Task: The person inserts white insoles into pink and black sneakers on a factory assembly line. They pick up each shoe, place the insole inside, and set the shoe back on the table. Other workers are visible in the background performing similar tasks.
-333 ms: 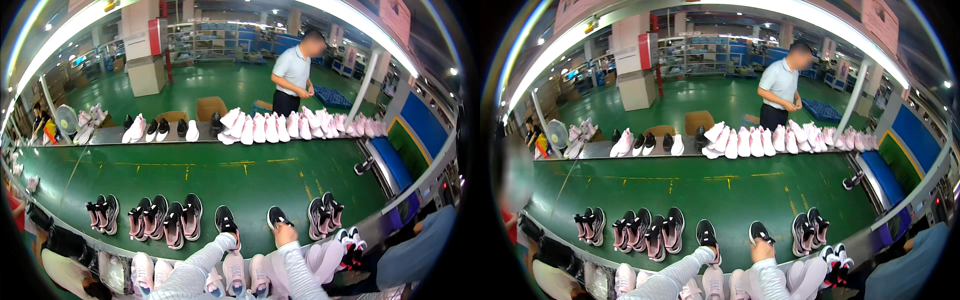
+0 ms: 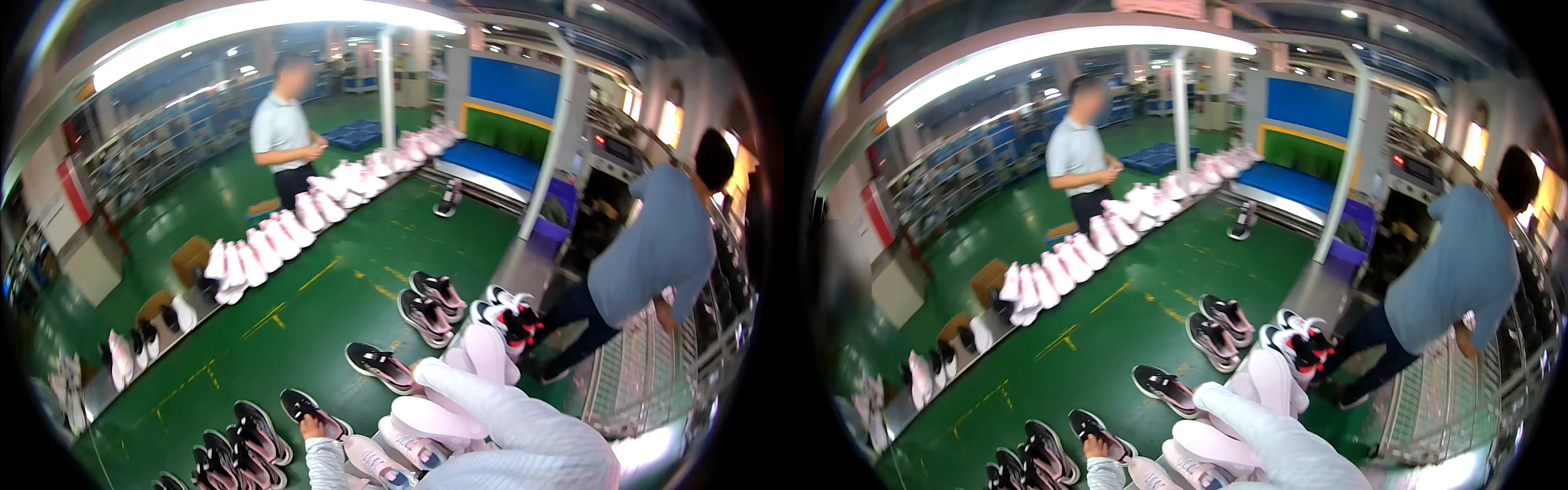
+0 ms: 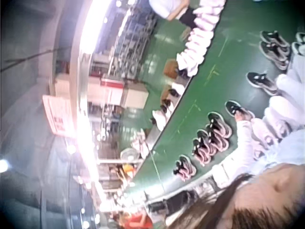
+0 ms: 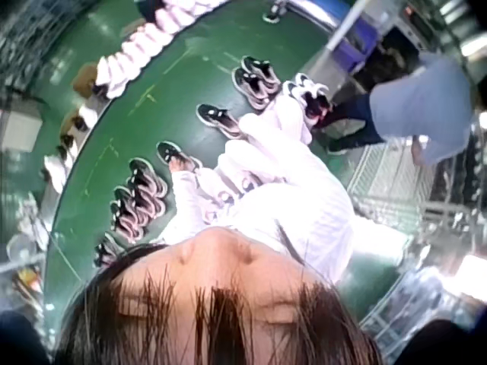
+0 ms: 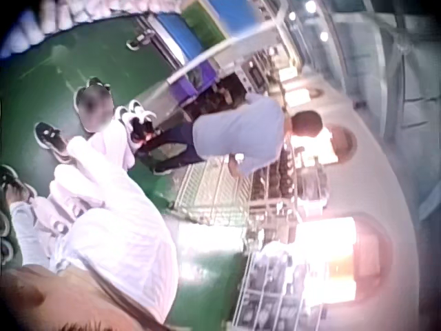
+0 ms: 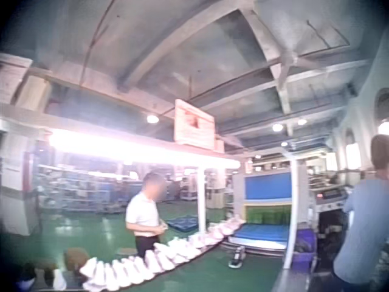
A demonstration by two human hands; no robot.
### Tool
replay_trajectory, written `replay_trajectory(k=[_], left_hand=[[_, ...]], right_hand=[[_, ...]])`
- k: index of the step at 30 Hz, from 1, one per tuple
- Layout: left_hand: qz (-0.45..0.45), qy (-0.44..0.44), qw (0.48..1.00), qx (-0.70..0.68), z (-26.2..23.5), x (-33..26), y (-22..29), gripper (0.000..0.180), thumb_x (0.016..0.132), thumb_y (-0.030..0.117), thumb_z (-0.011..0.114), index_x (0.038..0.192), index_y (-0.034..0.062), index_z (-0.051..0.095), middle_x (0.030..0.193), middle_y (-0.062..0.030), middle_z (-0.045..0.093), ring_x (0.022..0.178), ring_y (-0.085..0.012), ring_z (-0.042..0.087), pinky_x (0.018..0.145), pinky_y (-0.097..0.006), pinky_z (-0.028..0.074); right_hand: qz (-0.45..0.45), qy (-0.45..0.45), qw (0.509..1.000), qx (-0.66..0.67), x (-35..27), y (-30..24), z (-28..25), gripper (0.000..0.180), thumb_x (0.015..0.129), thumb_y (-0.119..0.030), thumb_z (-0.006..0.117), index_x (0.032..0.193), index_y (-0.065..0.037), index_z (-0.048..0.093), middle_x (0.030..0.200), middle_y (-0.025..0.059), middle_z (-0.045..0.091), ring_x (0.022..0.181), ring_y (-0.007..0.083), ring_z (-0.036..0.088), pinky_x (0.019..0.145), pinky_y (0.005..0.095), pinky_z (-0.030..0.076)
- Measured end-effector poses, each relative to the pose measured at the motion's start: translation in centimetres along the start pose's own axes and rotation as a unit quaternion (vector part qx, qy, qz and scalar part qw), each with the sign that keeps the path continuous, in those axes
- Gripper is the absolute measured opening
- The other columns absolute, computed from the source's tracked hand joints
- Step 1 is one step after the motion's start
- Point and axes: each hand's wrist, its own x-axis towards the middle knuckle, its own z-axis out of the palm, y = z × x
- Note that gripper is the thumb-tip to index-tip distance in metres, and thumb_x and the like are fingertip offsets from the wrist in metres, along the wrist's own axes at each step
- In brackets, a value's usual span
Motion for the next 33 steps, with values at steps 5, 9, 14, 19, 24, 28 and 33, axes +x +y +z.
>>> replay_trajectory(k=[5,9,14,19,24,28,33], left_hand=[[-0.171,0.052,0.490,-0.853,0.9,0.3,-3.1,0.026,0.079,0.025,0.038,0.102,0.0121,0.038,0.107,-0.0072,0.046,0.089,-0.0231,0.048,0.060,-0.036,0.041],[-0.476,0.118,0.410,-0.769,-5.4,3.0,3.3,0.023,0.077,0.021,0.039,0.084,0.0017,0.050,0.079,-0.0110,0.057,0.068,-0.0237,0.057,0.050,-0.032,0.045],[-0.586,-0.030,0.531,-0.612,-6.9,2.9,1.6,0.010,0.069,0.010,0.049,0.068,0.0003,0.053,0.051,-0.0121,0.052,0.036,-0.0223,0.048,0.032,-0.029,0.039],[-0.307,0.119,0.810,-0.485,-16.2,-2.5,3.0,0.019,0.067,0.010,0.050,0.051,0.0010,0.050,0.040,-0.0047,0.047,0.033,-0.0118,0.042,0.031,-0.025,0.032],[-0.427,0.309,0.740,-0.417,-23.3,-13.6,-5.1,0.016,0.076,0.014,0.049,0.063,0.0042,0.051,0.049,-0.0042,0.049,0.038,-0.0087,0.043,0.034,-0.021,0.032],[-0.586,0.300,0.751,-0.051,-28.3,-31.8,-12.4,0.022,0.077,0.021,0.047,0.075,-0.0006,0.052,0.065,-0.0091,0.055,0.052,-0.0145,0.045,0.046,-0.027,0.035],[-0.640,0.179,0.747,-0.019,-28.2,-38.9,-11.1,0.020,0.075,0.016,0.051,0.082,-0.0025,0.052,0.075,-0.0129,0.056,0.066,-0.0181,0.051,0.058,-0.027,0.041]], right_hand=[[-0.031,-0.017,0.996,0.080,-3.1,-2.6,-3.0,0.045,0.053,-0.025,0.069,0.092,-0.005,0.058,0.093,0.0102,0.057,0.085,0.0242,0.054,0.071,0.0365,0.044],[-0.018,0.139,0.987,0.079,-3.1,-4.1,-1.4,0.032,0.077,-0.026,0.043,0.098,-0.004,0.053,0.098,0.0139,0.054,0.087,0.0276,0.054,0.078,0.0378,0.040],[-0.050,0.169,0.980,0.094,3.7,-6.5,0.1,0.029,0.074,-0.024,0.047,0.092,-0.004,0.057,0.095,0.0179,0.054,0.085,0.0306,0.054,0.075,0.0368,0.042],[-0.177,0.279,0.944,0.010,-0.5,-14.1,-3.2,0.017,0.068,-0.016,0.050,0.076,-0.008,0.062,0.076,0.0139,0.059,0.072,0.0289,0.058,0.066,0.0362,0.045],[-0.243,0.214,0.946,-0.020,-4.6,-13.3,-2.9,0.022,0.069,-0.022,0.050,0.084,-0.008,0.059,0.082,0.0139,0.058,0.076,0.0276,0.057,0.068,0.0368,0.044],[-0.263,0.192,0.936,0.136,-12.1,-11.0,-4.9,0.030,0.074,-0.021,0.049,0.104,-0.019,0.051,0.093,0.0128,0.056,0.086,0.0275,0.052,0.076,0.0358,0.041],[0.069,0.570,0.785,0.234,-16.2,2.4,-3.0,0.036,0.069,-0.020,0.057,0.101,-0.008,0.049,0.073,0.0117,0.057,0.070,0.0275,0.054,0.061,0.0352,0.043]])
